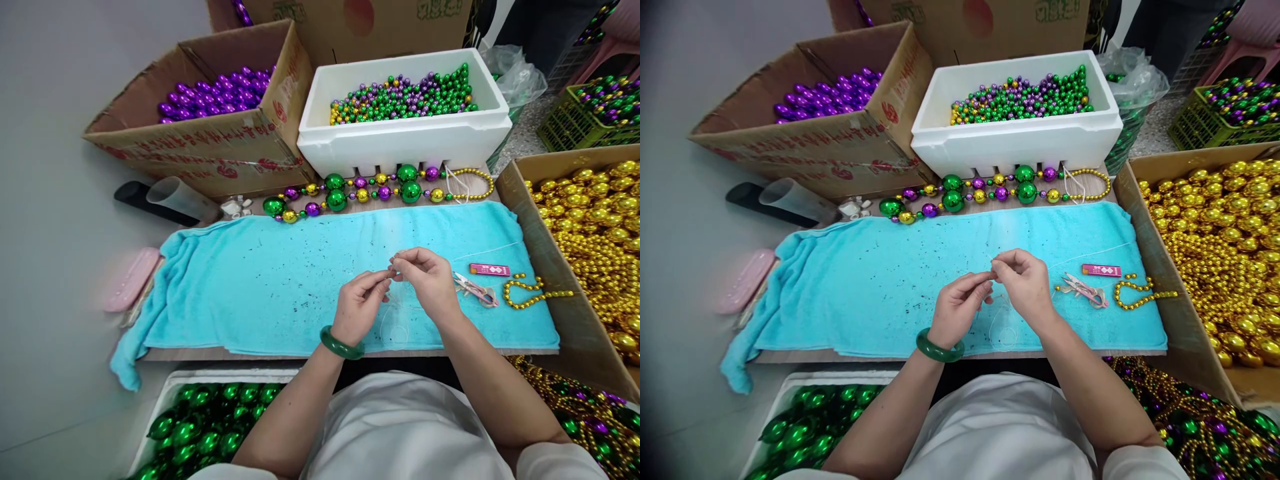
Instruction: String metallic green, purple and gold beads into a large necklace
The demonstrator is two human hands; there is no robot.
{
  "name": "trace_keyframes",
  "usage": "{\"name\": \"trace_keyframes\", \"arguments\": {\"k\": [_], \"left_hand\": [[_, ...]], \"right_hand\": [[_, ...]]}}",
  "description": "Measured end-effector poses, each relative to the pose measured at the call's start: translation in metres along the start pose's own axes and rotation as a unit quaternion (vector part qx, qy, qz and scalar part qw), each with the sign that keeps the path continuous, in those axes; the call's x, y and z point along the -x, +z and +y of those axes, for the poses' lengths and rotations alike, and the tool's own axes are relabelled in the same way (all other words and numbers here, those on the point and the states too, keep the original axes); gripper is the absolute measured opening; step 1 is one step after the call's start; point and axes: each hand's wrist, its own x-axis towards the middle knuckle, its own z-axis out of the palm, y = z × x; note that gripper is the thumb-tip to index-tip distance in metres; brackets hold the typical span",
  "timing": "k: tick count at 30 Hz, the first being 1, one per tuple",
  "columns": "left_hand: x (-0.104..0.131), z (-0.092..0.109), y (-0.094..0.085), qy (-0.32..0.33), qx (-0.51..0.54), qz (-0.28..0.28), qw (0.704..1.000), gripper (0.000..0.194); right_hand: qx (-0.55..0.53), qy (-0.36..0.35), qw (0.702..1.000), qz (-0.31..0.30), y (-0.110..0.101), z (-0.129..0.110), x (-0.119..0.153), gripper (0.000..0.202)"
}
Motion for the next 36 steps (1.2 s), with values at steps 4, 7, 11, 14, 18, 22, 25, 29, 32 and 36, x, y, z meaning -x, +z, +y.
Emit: {"name": "trace_keyframes", "arguments": {"k": [4,7,11,14,18,22,25,29,32,36], "left_hand": [[-0.003,0.003,-0.004,0.062,-0.127,-0.015,0.990,0.026],[-0.010,0.010,-0.008,0.112,-0.249,-0.027,0.962,0.028],[-0.025,0.024,-0.014,0.149,-0.347,-0.046,0.925,0.029],[-0.039,0.031,-0.015,0.182,-0.358,-0.048,0.915,0.030],[-0.059,0.039,-0.004,0.231,-0.376,-0.058,0.895,0.034],[-0.080,0.074,0.018,0.295,-0.399,-0.063,0.866,0.038],[-0.093,0.113,0.031,0.347,-0.385,-0.021,0.855,0.040],[-0.104,0.129,0.044,0.361,-0.397,-0.015,0.843,0.042],[-0.108,0.099,0.056,0.290,-0.489,-0.108,0.815,0.042],[-0.110,0.040,0.077,0.202,-0.606,-0.230,0.734,0.045]], "right_hand": [[0.090,-0.051,0.995,0.011,-0.001,0.003,-0.007,0.006],[0.148,-0.110,0.982,0.029,-0.005,-0.004,-0.017,0.005],[0.068,-0.084,0.994,0.029,-0.030,-0.043,-0.030,0.005],[-0.016,-0.086,0.994,0.059,-0.070,-0.090,-0.038,0.012],[-0.077,-0.220,0.953,0.193,-0.129,-0.147,-0.044,0.020],[0.001,-0.253,0.940,0.229,-0.158,-0.170,-0.051,0.010],[0.041,-0.299,0.916,0.263,-0.167,-0.177,-0.059,0.006],[0.079,-0.306,0.907,0.279,-0.179,-0.169,-0.072,0.011],[0.160,-0.167,0.948,0.218,-0.188,-0.137,-0.082,0.011],[0.410,-0.077,0.896,0.150,-0.196,-0.086,-0.086,0.009]]}}
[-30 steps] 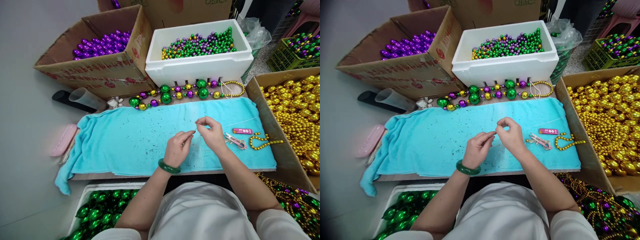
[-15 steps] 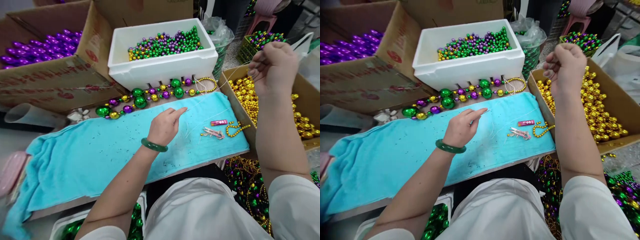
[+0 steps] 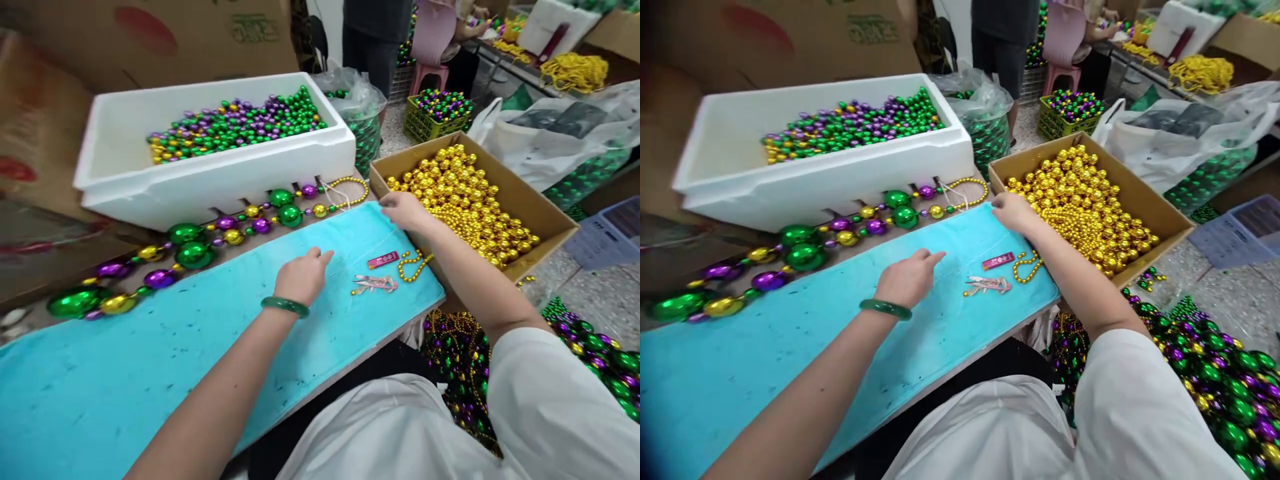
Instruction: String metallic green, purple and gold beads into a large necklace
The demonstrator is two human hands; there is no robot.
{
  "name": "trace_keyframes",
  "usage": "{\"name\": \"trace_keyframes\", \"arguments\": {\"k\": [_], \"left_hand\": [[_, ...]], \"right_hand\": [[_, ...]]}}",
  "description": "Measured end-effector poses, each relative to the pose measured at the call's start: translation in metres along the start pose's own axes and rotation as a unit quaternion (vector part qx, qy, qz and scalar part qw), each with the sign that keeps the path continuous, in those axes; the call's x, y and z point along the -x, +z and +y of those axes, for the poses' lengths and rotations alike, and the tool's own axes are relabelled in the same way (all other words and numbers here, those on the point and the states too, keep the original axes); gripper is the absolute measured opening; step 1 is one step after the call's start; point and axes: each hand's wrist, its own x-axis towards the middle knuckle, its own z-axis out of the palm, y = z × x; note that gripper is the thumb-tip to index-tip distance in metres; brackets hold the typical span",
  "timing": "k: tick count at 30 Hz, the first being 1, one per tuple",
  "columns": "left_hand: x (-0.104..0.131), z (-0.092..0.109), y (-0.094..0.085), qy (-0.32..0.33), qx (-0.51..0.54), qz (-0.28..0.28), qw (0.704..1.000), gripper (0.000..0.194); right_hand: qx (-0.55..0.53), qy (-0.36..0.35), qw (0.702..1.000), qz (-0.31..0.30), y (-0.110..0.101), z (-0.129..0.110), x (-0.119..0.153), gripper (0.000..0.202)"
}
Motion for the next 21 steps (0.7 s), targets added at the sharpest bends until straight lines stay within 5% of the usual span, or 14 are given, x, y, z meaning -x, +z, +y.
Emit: {"name": "trace_keyframes", "arguments": {"k": [5,10,13,16,21], "left_hand": [[-0.003,0.011,0.037,0.029,0.003,-0.006,1.000,0.042],[0.003,0.009,0.044,0.009,-0.029,0.030,0.999,0.041],[0.014,-0.004,0.045,0.009,-0.028,0.056,0.998,0.041],[0.028,-0.022,0.046,0.003,-0.016,0.083,0.996,0.042],[0.036,-0.036,0.046,0.022,0.029,0.109,0.993,0.044]], "right_hand": [[0.195,-0.018,0.981,-0.016,0.005,0.008,0.028,0.012],[0.295,0.016,0.955,-0.043,-0.046,0.011,0.036,0.023],[0.426,0.145,0.891,-0.067,-0.103,0.045,0.038,0.029],[0.441,0.246,0.854,-0.126,-0.150,0.093,0.058,0.026],[0.391,0.284,0.849,-0.213,-0.155,0.147,0.103,0.051]]}}
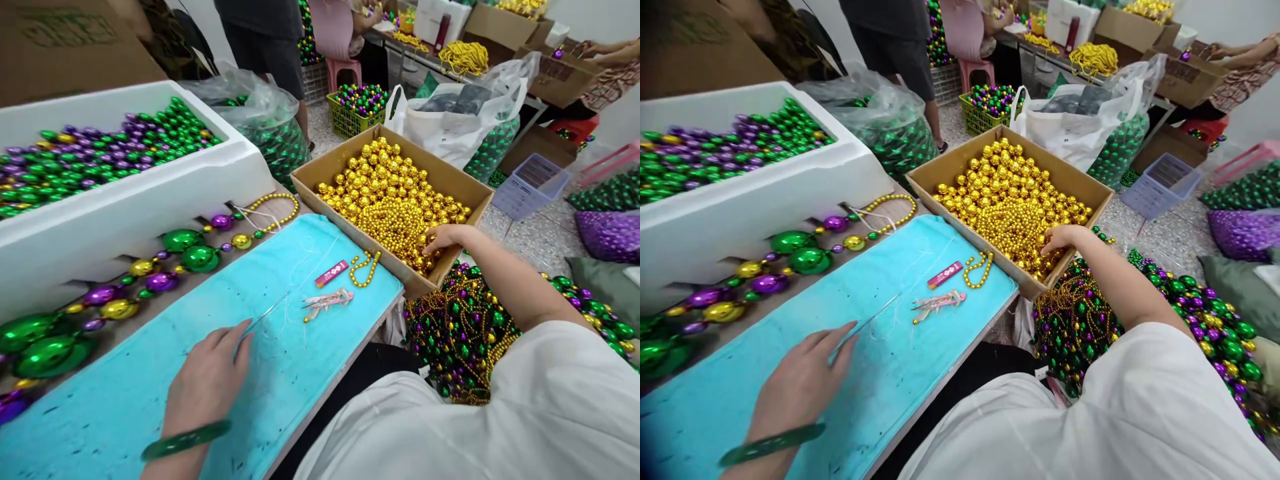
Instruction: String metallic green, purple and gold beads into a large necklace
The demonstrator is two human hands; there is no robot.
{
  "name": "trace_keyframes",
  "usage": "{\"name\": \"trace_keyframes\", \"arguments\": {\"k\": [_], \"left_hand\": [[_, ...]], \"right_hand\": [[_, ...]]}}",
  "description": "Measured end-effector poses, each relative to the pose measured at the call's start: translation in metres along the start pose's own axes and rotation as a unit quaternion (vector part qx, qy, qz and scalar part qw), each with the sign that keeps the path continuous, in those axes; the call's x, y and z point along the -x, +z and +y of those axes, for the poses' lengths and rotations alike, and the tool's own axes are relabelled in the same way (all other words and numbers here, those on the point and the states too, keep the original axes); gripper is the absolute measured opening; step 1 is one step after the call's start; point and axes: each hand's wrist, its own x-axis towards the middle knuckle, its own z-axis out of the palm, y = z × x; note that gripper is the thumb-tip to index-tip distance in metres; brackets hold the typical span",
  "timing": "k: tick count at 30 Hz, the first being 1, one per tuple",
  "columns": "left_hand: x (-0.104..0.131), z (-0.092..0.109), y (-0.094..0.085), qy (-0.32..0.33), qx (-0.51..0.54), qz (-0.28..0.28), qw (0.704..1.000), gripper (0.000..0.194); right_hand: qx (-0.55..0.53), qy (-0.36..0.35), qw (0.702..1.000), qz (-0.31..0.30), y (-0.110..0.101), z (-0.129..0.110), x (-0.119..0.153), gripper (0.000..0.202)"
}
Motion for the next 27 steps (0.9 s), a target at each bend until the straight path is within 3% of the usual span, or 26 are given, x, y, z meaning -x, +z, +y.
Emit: {"name": "trace_keyframes", "arguments": {"k": [3,9,14,17,21,24,27], "left_hand": [[-0.007,0.011,-0.003,0.004,0.035,0.011,0.999,0.040],[-0.027,0.046,-0.016,0.026,0.084,0.051,0.995,0.035],[-0.053,0.082,-0.050,0.088,0.154,0.078,0.981,0.031],[-0.083,0.124,-0.073,0.154,0.192,0.068,0.967,0.031],[-0.135,0.202,-0.075,0.266,0.191,-0.053,0.943,0.033],[-0.170,0.259,-0.058,0.301,0.105,-0.204,0.926,0.032],[-0.186,0.300,-0.038,0.320,0.021,-0.325,0.890,0.036]], "right_hand": [[-0.002,-0.035,0.999,-0.014,0.020,-0.007,-0.004,0.069],[-0.007,-0.079,0.997,-0.016,0.024,-0.011,-0.015,0.063],[-0.021,-0.151,0.987,-0.054,0.024,-0.008,-0.014,0.037],[-0.027,-0.184,0.979,-0.081,0.025,-0.016,-0.015,0.049],[-0.067,-0.137,0.973,-0.174,0.022,-0.024,-0.022,0.080],[-0.099,-0.128,0.943,-0.291,0.020,-0.023,-0.031,0.073],[-0.104,-0.159,0.918,-0.349,0.020,-0.019,-0.038,0.063]]}}
